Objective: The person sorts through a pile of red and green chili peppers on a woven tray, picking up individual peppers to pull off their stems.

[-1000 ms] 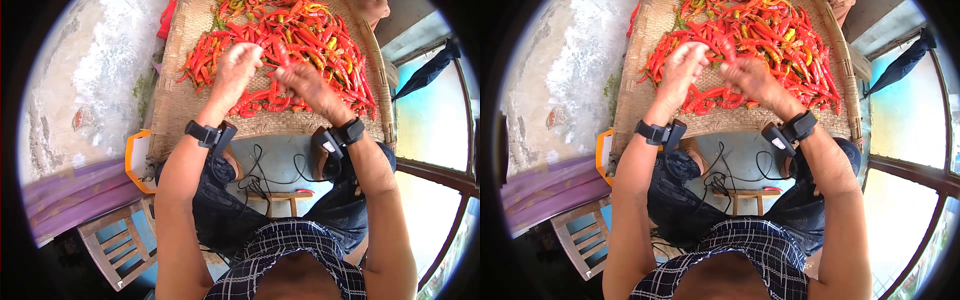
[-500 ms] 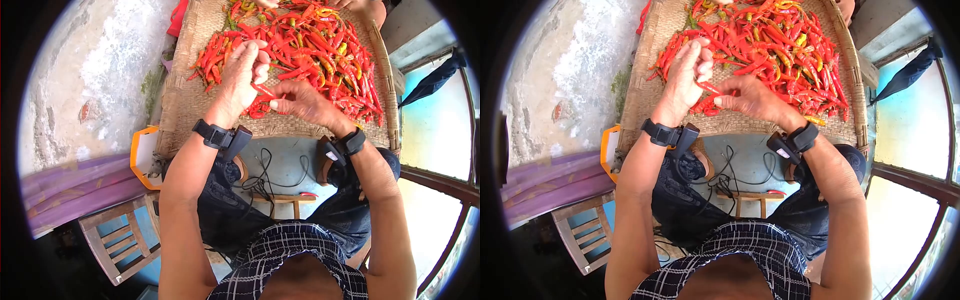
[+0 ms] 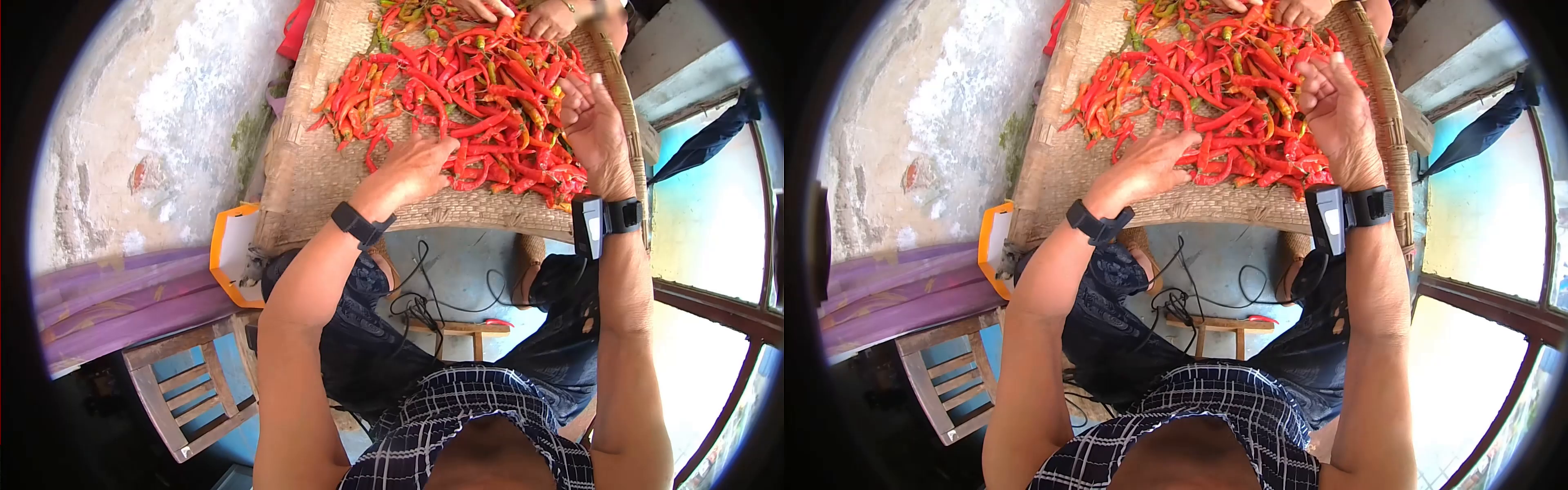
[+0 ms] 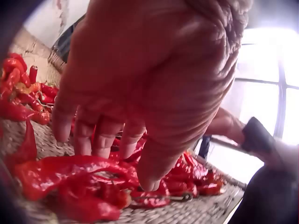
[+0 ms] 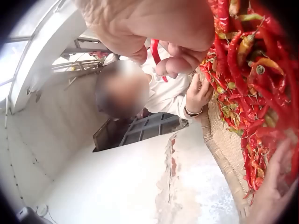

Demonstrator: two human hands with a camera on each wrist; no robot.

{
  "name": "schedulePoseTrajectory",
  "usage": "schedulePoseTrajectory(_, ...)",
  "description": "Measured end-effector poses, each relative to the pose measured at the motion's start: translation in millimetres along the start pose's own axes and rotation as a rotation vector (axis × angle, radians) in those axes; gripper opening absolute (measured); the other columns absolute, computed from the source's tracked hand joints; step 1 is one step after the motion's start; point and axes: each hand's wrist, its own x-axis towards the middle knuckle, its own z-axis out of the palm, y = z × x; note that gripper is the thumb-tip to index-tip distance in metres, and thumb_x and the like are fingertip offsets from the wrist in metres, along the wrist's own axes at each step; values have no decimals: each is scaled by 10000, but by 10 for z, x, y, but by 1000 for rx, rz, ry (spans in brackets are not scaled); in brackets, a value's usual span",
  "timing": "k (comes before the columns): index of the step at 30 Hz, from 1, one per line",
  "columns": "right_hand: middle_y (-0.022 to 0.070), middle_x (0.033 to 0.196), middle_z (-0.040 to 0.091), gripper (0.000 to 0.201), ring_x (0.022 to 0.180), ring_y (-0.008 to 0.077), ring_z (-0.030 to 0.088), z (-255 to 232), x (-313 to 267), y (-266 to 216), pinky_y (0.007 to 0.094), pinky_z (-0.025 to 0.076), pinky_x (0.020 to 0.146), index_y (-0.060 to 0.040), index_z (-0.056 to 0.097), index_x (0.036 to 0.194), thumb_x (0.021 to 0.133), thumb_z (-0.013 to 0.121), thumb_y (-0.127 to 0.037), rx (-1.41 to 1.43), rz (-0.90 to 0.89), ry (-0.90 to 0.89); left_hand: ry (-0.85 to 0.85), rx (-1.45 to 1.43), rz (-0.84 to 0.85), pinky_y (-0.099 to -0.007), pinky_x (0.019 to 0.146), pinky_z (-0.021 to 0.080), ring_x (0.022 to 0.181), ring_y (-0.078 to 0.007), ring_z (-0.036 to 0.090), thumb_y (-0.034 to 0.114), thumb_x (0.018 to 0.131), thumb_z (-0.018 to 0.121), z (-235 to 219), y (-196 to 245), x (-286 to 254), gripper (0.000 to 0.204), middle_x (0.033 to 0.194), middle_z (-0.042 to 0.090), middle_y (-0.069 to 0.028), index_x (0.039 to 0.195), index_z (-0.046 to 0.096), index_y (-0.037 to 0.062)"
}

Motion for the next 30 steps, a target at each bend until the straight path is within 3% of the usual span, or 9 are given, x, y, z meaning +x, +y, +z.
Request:
schedulePoseTrajectory(3,41,801,626,273,590,74,511,14,-135,176,204,410,504,27,565,1068,925,527,-202,-342,64,-93,-39,94,20,-435,874,448,1089,-372,504,98,754,630,114,-48,24,549,1183,523,-207,1262,425,64)
schedulePoseTrajectory(7,66,751,635,195,666,169,604,251,-436,383,302,475,553,-32,614,967,871,590,-199,-1114,39,-543,-66,-3,-55,-445,856,449,1038,-382,534,46,758,600,122,21,88,460,1102,556,-226,1192,446,48)
schedulePoseTrajectory(8,66,751,635,195,666,169,604,228,-444,453,302,475,553,-32,614,967,871,590,-199,-1112,39,-544,-82,-6,-89,-442,853,451,1019,-383,546,40,757,594,113,36,97,424,1070,568,-230,1158,456,39)
schedulePoseTrajectory(10,133,798,642,176,735,303,633,108,-425,680,403,504,623,-58,600,959,815,613,-158,-1648,-364,-664,-46,-18,-76,-441,846,453,1001,-385,553,34,756,585,173,-25,106,389,1041,576,-231,1126,464,30)
schedulePoseTrajectory(13,175,875,627,206,779,387,613,-22,-354,881,469,499,684,-69,586,965,767,613,-118,-1696,-446,-713,-16,-94,-28,-443,836,454,986,-391,556,28,752,568,220,-143,133,337,1018,585,-230,1078,481,15)
schedulePoseTrajectory(18,166,843,590,240,755,340,630,-5,-373,987,440,513,616,-85,579,1003,763,586,-64,-1880,-561,-681,-26,-155,29,-446,824,451,990,-387,553,38,751,553,119,-152,90,298,1004,589,-220,1044,501,9)
schedulePoseTrajectory(21,150,793,573,223,726,332,632,6,-359,993,428,517,591,-88,593,977,759,579,-42,-1861,-706,-781,-127,-48,-114,-454,793,451,952,-380,566,41,753,540,33,-29,93,286,959,595,-211,1036,505,17)
schedulePoseTrajectory(27,159,753,622,71,712,341,631,33,-204,830,396,506,578,-38,604,832,766,592,-62,-1452,-714,-646,-113,-107,-201,-438,697,448,829,-361,583,30,768,513,55,-105,90,220,854,589,-196,987,497,29)
schedulePoseTrajectory(30,164,692,622,101,628,274,628,139,-183,445,361,489,549,-10,599,844,810,616,-104,-1402,-582,-434,-26,-192,-160,-437,674,452,815,-365,596,-14,772,465,-24,-72,81,160,819,606,-209,921,519,13)
